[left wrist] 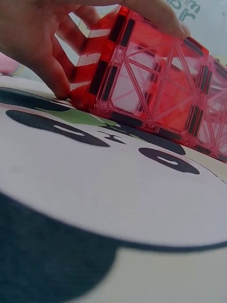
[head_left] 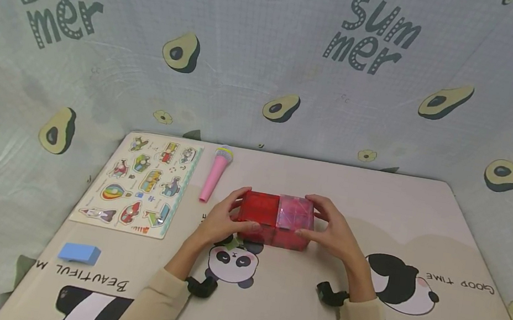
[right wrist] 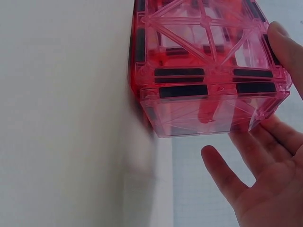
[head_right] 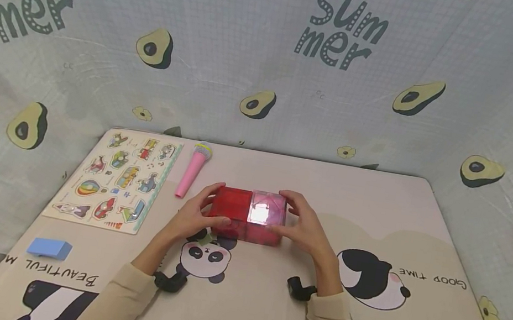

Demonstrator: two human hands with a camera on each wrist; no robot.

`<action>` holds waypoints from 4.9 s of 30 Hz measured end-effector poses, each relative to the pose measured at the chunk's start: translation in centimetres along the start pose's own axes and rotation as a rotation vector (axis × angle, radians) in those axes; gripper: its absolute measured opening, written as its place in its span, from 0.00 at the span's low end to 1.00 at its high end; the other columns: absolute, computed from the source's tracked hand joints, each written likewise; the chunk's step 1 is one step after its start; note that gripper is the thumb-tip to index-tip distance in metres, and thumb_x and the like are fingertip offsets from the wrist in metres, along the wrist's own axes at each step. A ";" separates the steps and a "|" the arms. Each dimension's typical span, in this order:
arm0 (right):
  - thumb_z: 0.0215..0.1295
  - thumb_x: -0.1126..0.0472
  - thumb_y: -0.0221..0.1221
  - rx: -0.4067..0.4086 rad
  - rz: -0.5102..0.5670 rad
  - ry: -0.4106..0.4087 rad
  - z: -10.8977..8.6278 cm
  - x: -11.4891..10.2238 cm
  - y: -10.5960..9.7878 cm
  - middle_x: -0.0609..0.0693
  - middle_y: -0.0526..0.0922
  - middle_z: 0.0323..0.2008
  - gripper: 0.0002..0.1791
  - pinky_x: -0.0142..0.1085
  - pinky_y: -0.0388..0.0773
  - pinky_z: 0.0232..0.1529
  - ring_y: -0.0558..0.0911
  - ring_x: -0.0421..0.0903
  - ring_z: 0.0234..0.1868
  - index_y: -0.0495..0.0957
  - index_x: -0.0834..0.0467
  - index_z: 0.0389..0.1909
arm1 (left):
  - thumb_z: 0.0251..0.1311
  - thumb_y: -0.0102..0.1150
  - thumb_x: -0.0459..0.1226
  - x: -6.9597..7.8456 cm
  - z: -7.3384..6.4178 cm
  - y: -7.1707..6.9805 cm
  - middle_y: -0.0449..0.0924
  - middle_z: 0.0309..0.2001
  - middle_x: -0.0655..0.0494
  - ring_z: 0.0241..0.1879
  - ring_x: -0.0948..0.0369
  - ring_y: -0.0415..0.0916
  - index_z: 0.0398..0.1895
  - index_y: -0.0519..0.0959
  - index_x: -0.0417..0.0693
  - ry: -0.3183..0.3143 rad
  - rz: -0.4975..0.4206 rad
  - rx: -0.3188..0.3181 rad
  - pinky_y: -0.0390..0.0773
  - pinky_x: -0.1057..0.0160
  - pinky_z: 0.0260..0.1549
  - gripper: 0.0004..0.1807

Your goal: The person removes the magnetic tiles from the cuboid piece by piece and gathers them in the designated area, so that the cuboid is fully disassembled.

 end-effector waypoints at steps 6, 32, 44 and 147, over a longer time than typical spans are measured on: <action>0.48 0.55 0.78 0.014 -0.016 0.011 0.0 -0.1 0.1 0.55 0.71 0.69 0.47 0.60 0.72 0.67 0.70 0.58 0.70 0.66 0.53 0.69 | 0.53 0.74 0.44 0.0 -0.1 0.0 0.66 0.72 0.50 0.72 0.45 0.64 0.77 0.59 0.59 -0.003 0.012 0.006 0.78 0.48 0.61 0.48; 0.45 0.55 0.79 0.041 -0.100 0.031 -0.1 -0.8 -0.2 0.51 0.72 0.44 0.50 0.37 0.70 0.40 0.70 0.54 0.45 0.66 0.54 0.70 | 0.57 0.70 0.37 3.7 -1.4 -0.4 0.61 0.74 0.41 0.73 0.42 0.62 0.78 0.56 0.51 -0.055 -0.020 -0.053 0.76 0.48 0.63 0.47; 0.50 0.57 0.77 0.048 -0.046 0.055 0.0 -1.1 -0.2 0.50 0.75 0.39 0.49 0.31 0.67 0.36 0.70 0.52 0.39 0.63 0.54 0.73 | 0.56 0.71 0.36 1.9 -0.6 -0.3 0.61 0.74 0.42 0.74 0.43 0.60 0.78 0.56 0.52 -0.057 -0.032 -0.042 0.74 0.47 0.65 0.48; 0.74 0.53 0.55 0.423 0.037 0.606 5.2 6.9 -6.3 0.66 0.84 0.51 0.28 0.19 0.80 0.32 0.83 0.34 0.29 0.67 0.66 0.68 | 0.55 0.73 0.43 -0.3 0.0 0.1 0.64 0.72 0.50 0.72 0.45 0.63 0.78 0.58 0.54 0.012 -0.040 -0.005 0.77 0.48 0.62 0.49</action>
Point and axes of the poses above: each hand's wrist, its own z-axis towards the middle knuckle, its own y-axis out of the palm, x = y × z, the point moved 4 cm from there along z, towards the middle knuckle
